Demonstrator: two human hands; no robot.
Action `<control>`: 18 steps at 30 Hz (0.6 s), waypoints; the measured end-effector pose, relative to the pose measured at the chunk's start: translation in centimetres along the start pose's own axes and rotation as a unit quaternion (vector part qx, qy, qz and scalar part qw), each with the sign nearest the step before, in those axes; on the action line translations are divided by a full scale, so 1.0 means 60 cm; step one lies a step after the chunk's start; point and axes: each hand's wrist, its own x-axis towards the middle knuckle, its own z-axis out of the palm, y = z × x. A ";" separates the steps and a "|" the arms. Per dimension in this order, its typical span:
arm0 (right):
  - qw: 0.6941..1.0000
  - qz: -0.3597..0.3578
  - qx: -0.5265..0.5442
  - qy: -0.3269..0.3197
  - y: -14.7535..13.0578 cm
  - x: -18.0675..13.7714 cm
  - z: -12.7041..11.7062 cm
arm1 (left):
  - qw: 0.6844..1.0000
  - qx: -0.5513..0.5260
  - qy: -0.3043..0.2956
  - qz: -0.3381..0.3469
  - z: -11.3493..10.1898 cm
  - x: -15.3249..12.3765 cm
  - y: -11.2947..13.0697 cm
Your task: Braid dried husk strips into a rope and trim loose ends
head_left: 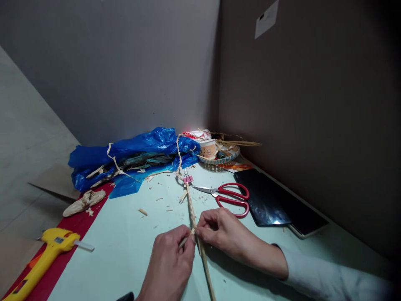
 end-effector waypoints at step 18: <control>0.994 -0.053 -0.095 0.029 -0.022 -0.016 0.000 | 0.935 0.240 0.157 0.210 0.039 -0.011 -0.016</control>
